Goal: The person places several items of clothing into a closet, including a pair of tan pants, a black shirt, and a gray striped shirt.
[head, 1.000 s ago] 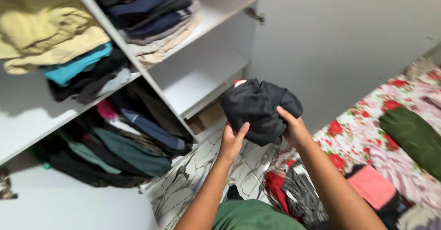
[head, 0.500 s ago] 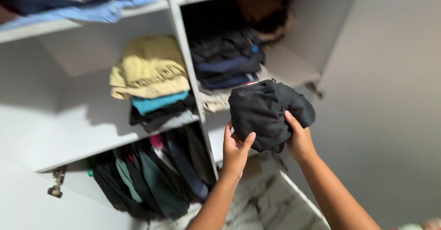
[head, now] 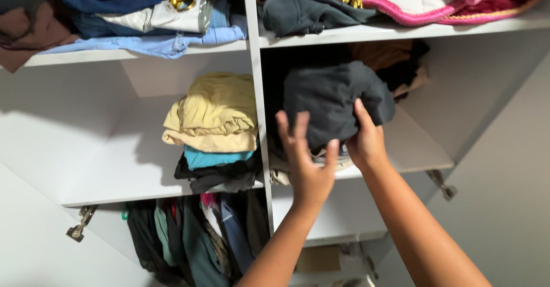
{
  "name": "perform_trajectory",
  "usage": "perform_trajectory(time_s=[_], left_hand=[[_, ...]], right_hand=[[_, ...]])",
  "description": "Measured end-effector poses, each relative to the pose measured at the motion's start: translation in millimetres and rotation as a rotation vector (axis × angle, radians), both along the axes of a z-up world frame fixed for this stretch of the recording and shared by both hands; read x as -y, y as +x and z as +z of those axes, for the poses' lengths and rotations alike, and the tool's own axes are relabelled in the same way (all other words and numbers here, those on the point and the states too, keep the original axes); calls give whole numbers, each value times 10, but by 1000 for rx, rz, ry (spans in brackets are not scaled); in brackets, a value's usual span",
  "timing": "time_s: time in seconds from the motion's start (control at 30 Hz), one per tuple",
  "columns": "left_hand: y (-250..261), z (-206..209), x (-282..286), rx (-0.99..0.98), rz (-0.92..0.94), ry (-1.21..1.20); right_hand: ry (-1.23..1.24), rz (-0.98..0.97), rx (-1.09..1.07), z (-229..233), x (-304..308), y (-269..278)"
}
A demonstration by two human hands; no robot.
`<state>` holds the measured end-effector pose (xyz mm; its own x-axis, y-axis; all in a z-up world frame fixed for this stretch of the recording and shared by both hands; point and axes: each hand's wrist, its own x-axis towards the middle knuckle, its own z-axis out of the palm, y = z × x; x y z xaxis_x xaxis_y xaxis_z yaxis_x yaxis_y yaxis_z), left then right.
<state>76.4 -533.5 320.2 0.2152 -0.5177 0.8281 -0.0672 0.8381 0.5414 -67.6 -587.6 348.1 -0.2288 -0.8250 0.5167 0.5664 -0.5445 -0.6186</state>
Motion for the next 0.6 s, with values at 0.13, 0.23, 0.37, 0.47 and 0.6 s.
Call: perform_trajectory(time_s=[0.13, 0.23, 0.37, 0.47, 0.6], left_hand=[[-202, 300, 398, 207, 186, -129], [-246, 478, 894, 261, 309, 16], [-200, 472, 1195, 356, 417, 253], [-113, 480, 1205, 546, 580, 237], [-159, 600, 1275, 542, 700, 147]], right_hand=[[88, 10, 55, 306, 465, -19], [188, 103, -69, 639, 786, -75], [427, -664, -780, 634, 815, -207], [112, -1149, -1245, 544, 711, -173], [-621, -1481, -1626, 722, 684, -147]])
